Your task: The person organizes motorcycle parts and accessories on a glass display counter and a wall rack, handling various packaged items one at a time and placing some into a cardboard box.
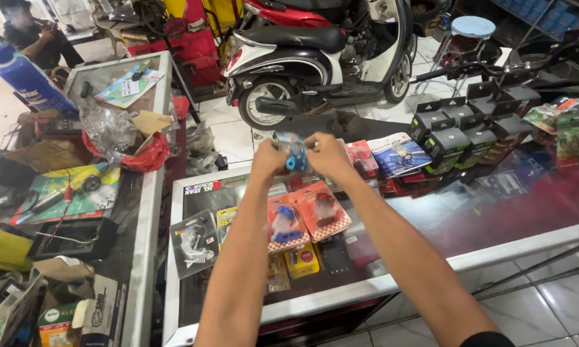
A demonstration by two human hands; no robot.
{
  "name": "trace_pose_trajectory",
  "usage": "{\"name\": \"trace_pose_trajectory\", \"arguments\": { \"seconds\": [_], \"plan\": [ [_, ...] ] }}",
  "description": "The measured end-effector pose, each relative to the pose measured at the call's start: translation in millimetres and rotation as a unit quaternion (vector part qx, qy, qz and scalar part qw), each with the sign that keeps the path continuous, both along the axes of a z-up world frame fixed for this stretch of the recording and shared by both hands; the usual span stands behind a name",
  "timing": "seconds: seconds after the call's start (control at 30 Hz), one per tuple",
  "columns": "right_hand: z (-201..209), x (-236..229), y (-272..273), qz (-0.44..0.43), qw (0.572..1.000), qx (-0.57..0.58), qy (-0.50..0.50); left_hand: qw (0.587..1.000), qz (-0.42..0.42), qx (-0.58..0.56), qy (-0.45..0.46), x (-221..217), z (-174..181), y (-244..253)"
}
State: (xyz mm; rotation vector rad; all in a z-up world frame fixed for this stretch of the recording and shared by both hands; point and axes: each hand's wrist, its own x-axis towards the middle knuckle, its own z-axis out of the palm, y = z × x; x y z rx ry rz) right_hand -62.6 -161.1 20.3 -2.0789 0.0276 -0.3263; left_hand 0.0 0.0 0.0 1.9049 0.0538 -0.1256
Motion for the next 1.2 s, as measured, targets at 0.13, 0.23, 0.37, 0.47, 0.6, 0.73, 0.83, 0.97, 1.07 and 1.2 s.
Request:
{"name": "trace_pose_trajectory", "arguments": {
  "seconds": [0.13,0.23,0.37,0.47,0.6,0.73,0.83,0.97,1.07,1.2],
  "plan": [
    [28,-27,-4,-0.029,0.993,0.114,-0.006,0.993,-0.019,-0.105,-0.045,-27,31,6],
    [41,-51,-6,-0.043,0.972,0.227,-0.036,0.982,-0.044,-0.150,-0.104,-56,50,2],
    [45,-98,-15,-0.038,0.937,0.343,-0.063,0.959,-0.109,-0.180,-0.189,-112,55,-8],
    [38,-142,-19,-0.039,0.890,0.450,-0.068,0.950,-0.131,-0.240,-0.147,-157,49,-21],
    [19,-206,-23,-0.115,0.864,0.473,-0.127,0.960,-0.172,-0.204,-0.082,-219,34,-42],
    [1,-263,-34,-0.285,0.791,0.523,-0.138,0.928,-0.246,-0.281,-0.003,-287,18,-76],
    [-10,-307,-43,-0.362,0.766,0.495,-0.194,0.907,-0.283,-0.295,0.097,-312,11,-94],
    [-25,-346,-38,-0.449,0.700,0.478,-0.282,0.887,-0.312,-0.327,0.089,-346,5,-122],
    [-33,-362,-35,-0.504,0.660,0.437,-0.346,0.885,-0.328,-0.313,0.104,-368,0,-134],
    [-44,-388,-32,-0.542,0.633,0.394,-0.388,0.857,-0.333,-0.341,0.195,-386,-11,-155]
  ]
}}
